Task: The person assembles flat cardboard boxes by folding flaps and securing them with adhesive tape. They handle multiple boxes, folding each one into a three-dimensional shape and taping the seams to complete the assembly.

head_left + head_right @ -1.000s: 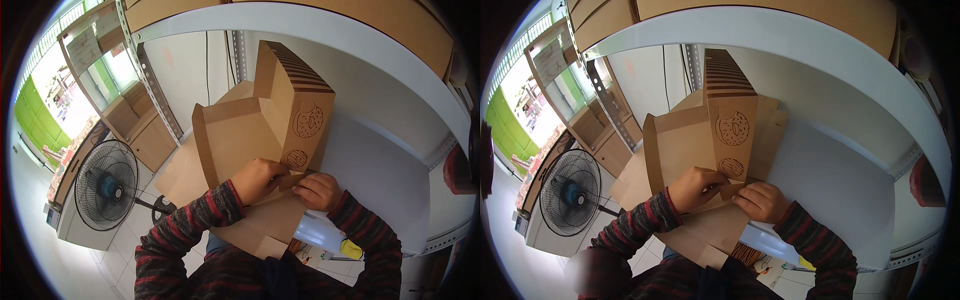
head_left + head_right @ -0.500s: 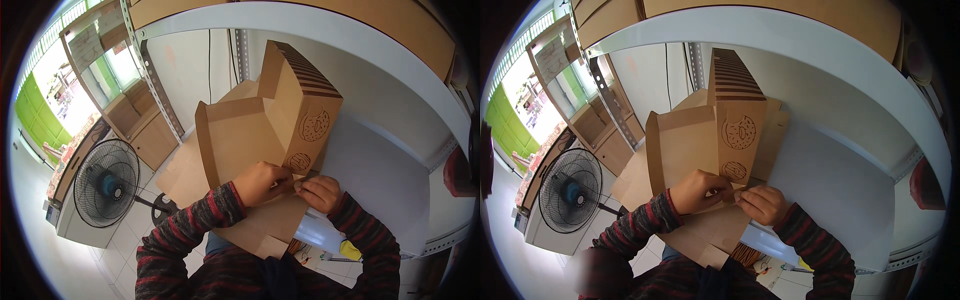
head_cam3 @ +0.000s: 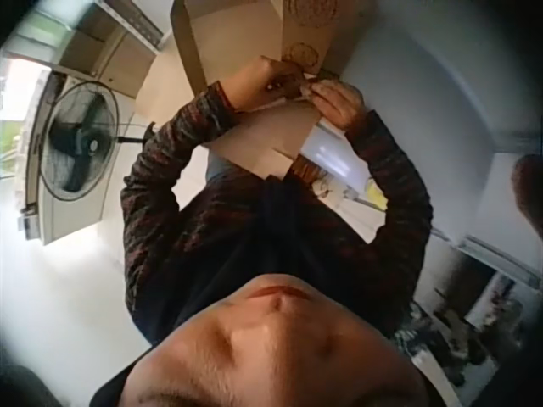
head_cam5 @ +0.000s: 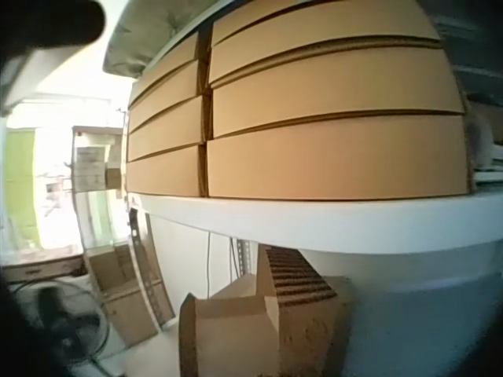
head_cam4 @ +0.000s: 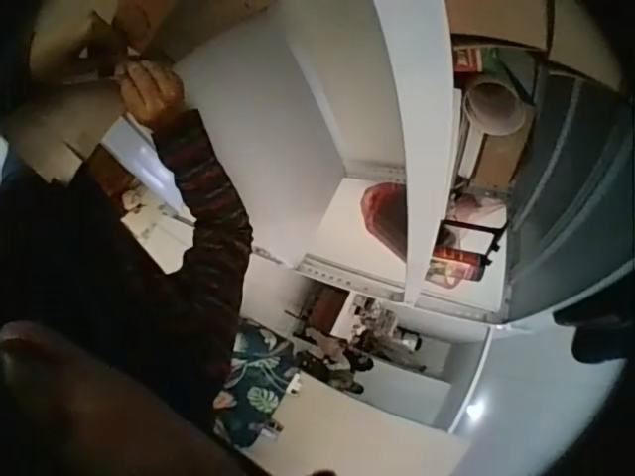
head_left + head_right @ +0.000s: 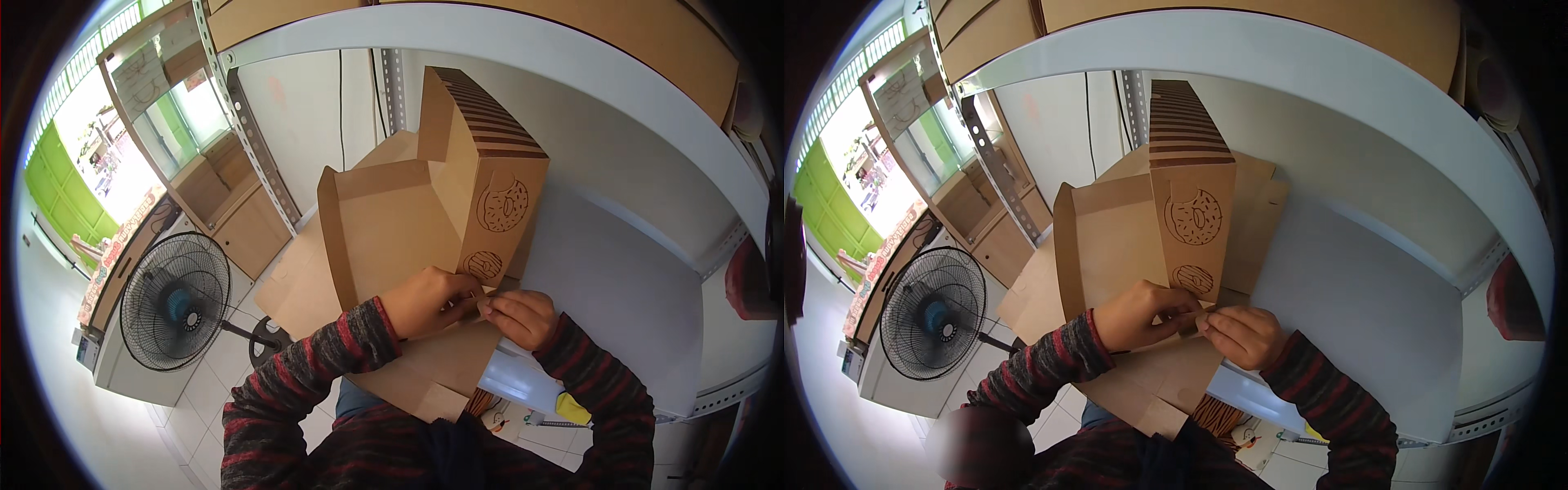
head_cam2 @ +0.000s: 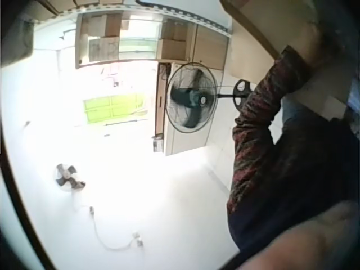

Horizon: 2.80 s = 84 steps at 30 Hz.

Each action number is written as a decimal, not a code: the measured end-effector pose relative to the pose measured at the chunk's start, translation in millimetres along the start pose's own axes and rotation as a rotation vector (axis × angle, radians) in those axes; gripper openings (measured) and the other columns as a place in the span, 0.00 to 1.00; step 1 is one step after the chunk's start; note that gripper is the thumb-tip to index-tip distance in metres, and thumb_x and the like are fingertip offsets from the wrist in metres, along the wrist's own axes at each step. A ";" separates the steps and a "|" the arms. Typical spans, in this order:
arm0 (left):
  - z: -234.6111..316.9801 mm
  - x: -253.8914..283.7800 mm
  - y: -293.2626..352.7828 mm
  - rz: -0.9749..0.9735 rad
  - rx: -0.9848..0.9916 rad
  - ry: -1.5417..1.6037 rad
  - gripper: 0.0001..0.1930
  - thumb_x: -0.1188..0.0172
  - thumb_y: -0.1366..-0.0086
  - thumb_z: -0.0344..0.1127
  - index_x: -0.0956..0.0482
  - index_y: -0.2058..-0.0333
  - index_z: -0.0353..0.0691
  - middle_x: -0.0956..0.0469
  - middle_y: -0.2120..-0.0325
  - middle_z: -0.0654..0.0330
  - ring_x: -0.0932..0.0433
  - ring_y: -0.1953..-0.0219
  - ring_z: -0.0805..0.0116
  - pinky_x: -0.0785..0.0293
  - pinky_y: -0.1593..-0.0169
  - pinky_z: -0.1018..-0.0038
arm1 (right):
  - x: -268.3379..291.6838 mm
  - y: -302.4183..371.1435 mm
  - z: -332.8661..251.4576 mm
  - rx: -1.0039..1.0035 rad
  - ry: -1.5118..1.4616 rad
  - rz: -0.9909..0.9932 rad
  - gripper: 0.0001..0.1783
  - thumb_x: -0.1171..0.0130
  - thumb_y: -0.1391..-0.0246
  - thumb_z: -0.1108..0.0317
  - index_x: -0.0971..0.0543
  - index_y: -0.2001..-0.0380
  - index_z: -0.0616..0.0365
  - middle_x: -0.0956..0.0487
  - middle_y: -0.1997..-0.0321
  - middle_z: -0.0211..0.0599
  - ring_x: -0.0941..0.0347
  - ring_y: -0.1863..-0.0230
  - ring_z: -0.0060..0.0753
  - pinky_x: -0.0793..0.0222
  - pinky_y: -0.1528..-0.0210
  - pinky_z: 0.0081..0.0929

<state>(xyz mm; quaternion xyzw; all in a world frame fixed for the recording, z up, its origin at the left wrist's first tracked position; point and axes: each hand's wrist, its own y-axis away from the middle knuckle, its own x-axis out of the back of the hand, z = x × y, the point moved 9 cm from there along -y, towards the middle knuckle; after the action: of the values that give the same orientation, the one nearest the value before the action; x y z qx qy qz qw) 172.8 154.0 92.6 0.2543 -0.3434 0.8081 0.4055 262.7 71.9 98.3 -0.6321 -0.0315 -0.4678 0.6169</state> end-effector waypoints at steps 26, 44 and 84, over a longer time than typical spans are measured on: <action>-0.8 -3.0 2.9 0.030 0.002 0.088 0.07 0.43 0.40 0.25 0.23 0.63 0.35 0.19 0.78 0.53 0.18 0.73 0.55 0.23 0.66 0.66 | -0.9 3.8 -2.8 -0.007 0.021 0.039 0.05 0.34 0.58 0.76 0.20 0.76 0.63 0.21 0.67 0.38 0.21 0.69 0.34 0.25 0.76 0.25; -1.9 -9.3 2.1 0.009 0.008 0.023 0.12 0.44 0.43 0.20 0.23 0.60 0.33 0.19 0.70 0.52 0.18 0.68 0.56 0.23 0.61 0.68 | -0.7 -0.6 -7.5 0.092 0.056 -0.009 0.05 0.35 0.60 0.77 0.23 0.80 0.64 0.22 0.70 0.41 0.21 0.66 0.35 0.20 0.69 0.27; -2.2 -4.2 11.5 -0.011 -0.002 0.048 0.12 0.41 0.40 0.25 0.19 0.57 0.34 0.18 0.70 0.48 0.18 0.68 0.53 0.22 0.61 0.66 | 2.6 0.6 0.9 0.011 0.112 0.059 0.06 0.33 0.57 0.76 0.21 0.75 0.59 0.25 0.71 0.31 0.25 0.73 0.29 0.27 0.74 0.25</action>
<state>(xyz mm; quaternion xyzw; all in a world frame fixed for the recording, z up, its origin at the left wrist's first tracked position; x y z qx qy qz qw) 165.2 148.7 84.3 0.2366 -0.3331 0.8112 0.4184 265.0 71.1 99.7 -0.6023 0.0191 -0.4837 0.6348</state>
